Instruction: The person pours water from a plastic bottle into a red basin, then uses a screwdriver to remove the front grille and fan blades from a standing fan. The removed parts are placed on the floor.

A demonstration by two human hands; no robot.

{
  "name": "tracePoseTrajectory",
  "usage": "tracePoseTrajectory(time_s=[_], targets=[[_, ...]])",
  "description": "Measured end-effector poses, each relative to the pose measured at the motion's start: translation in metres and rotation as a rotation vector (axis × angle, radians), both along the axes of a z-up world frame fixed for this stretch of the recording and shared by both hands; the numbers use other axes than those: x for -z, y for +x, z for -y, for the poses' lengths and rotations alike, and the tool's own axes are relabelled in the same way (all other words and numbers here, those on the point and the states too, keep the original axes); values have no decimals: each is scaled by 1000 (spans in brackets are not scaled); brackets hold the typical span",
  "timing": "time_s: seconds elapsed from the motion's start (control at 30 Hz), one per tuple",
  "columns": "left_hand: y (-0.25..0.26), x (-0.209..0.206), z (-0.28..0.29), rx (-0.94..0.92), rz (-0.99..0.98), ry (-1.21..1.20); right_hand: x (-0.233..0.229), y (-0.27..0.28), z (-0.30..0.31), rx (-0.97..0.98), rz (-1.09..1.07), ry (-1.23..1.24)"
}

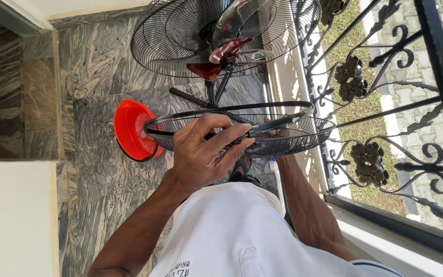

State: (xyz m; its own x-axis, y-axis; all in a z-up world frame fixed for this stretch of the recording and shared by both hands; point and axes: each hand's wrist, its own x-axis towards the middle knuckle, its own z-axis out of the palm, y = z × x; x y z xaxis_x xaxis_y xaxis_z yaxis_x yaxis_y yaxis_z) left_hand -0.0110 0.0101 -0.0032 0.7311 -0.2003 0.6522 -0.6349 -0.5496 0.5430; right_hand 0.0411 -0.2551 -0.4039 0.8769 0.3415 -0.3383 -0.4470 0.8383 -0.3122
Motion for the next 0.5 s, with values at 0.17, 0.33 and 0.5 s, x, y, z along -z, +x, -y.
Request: tracePoseTrajectory(time_s=[0.17,0.33,0.5], targets=[[-38,12,-38,14,-36,-35,25,-72,-6,84,-101,-115],[-75,39,-79,16,-32,17,1,-172,-20,285,-396,-292],[-113,74,-110,38,-72,73,-74,-259,-59,261,-500,-487]])
